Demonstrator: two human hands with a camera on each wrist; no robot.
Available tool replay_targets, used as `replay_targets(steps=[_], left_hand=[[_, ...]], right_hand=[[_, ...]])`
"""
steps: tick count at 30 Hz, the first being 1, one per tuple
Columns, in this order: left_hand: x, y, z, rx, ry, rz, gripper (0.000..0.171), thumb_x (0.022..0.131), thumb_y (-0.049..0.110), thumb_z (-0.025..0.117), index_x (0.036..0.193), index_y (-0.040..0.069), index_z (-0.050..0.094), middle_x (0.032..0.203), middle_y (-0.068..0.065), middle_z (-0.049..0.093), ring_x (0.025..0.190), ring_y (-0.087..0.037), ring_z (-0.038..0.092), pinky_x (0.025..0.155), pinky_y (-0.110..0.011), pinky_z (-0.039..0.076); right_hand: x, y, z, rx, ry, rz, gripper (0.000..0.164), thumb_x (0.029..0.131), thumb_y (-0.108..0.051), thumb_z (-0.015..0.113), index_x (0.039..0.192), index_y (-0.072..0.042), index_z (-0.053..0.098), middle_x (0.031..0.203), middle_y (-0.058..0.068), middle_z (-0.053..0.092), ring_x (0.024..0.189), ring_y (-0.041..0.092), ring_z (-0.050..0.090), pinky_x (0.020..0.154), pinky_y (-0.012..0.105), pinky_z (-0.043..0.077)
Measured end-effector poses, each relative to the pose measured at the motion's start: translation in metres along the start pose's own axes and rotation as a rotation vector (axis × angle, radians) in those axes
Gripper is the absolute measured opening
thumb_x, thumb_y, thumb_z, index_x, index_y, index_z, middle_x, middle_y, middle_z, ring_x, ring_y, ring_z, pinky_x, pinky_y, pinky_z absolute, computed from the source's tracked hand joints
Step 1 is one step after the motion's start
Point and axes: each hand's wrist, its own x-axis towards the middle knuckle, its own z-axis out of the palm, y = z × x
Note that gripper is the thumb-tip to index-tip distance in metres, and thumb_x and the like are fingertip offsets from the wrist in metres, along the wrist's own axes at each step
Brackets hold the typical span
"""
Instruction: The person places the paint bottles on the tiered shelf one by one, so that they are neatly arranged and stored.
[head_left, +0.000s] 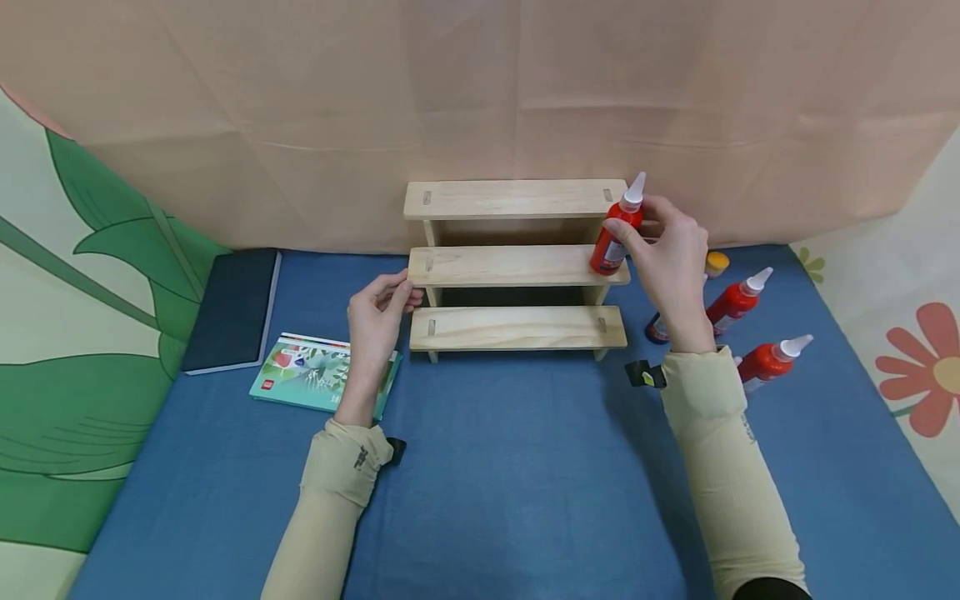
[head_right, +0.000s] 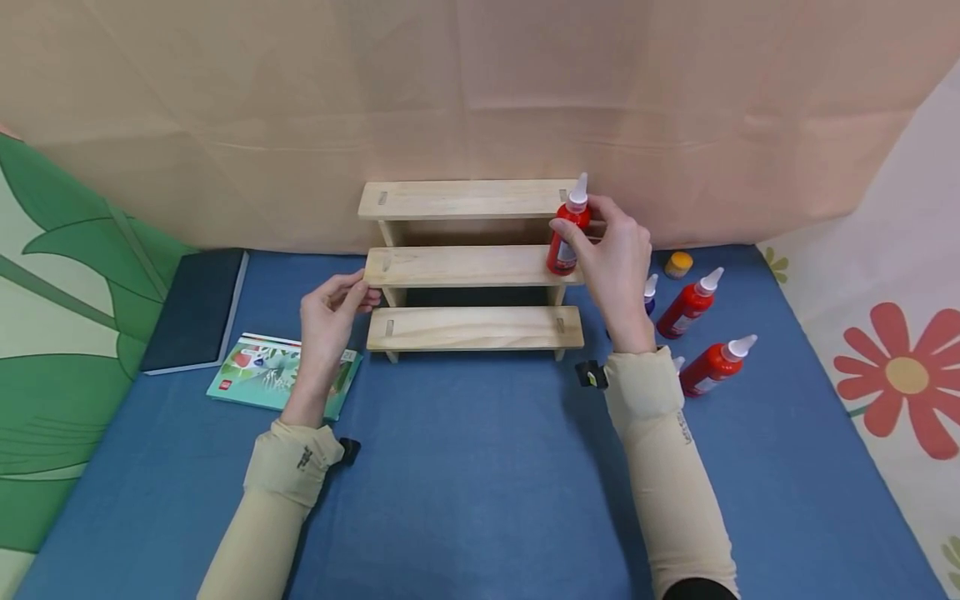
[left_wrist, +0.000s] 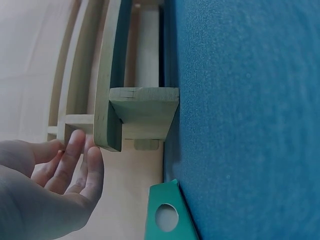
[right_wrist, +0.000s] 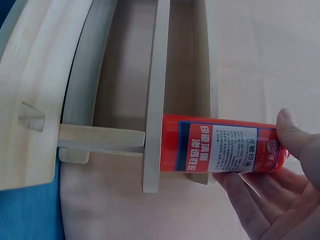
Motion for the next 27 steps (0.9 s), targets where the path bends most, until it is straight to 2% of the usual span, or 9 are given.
replay_targets(steps=[8,14,17,22,27], left_hand=[[0.000,0.000,-0.001,0.005,-0.006,-0.003,0.028,0.108,0.006,0.065,0.132,-0.008,0.071,0.107,-0.028,0.075,0.090,-0.016,0.072,0.082,-0.027,0.065],[0.000,0.000,-0.002,0.015,-0.016,0.004,0.028,0.108,0.006,0.065,0.133,-0.007,0.071,0.109,-0.027,0.074,0.090,-0.012,0.072,0.083,-0.026,0.064],[0.001,0.001,-0.004,0.013,-0.020,0.004,0.029,0.108,0.007,0.066,0.133,-0.008,0.071,0.110,-0.028,0.074,0.089,-0.011,0.072,0.082,-0.024,0.064],[0.002,0.001,-0.004,0.003,-0.020,-0.007,0.029,0.108,0.008,0.067,0.132,-0.007,0.071,0.112,-0.027,0.075,0.089,-0.016,0.075,0.083,-0.025,0.065],[0.004,-0.001,-0.006,0.005,-0.028,-0.013,0.030,0.108,0.010,0.066,0.134,-0.006,0.071,0.114,-0.027,0.074,0.090,-0.015,0.075,0.085,-0.026,0.065]], right_hand=[[-0.002,0.004,0.001,-0.012,-0.017,-0.026,0.050,0.103,-0.027,0.077,0.144,-0.001,0.064,0.140,0.017,0.069,0.120,0.037,0.070,0.104,0.050,0.060],[-0.007,0.000,-0.005,0.009,-0.011,-0.027,0.053,0.104,-0.026,0.075,0.150,-0.004,0.060,0.147,0.015,0.064,0.127,0.037,0.067,0.107,0.051,0.057],[-0.013,-0.003,-0.011,0.014,0.005,-0.034,0.052,0.106,-0.027,0.072,0.151,-0.005,0.060,0.148,0.014,0.064,0.129,0.035,0.067,0.109,0.052,0.056],[-0.028,-0.009,-0.025,-0.007,0.013,-0.063,0.050,0.107,-0.029,0.070,0.151,-0.007,0.061,0.148,0.013,0.064,0.130,0.034,0.066,0.110,0.052,0.055],[-0.045,-0.012,-0.042,-0.030,0.010,-0.059,0.048,0.108,-0.026,0.070,0.151,-0.007,0.062,0.142,0.020,0.067,0.129,0.041,0.064,0.111,0.061,0.052]])
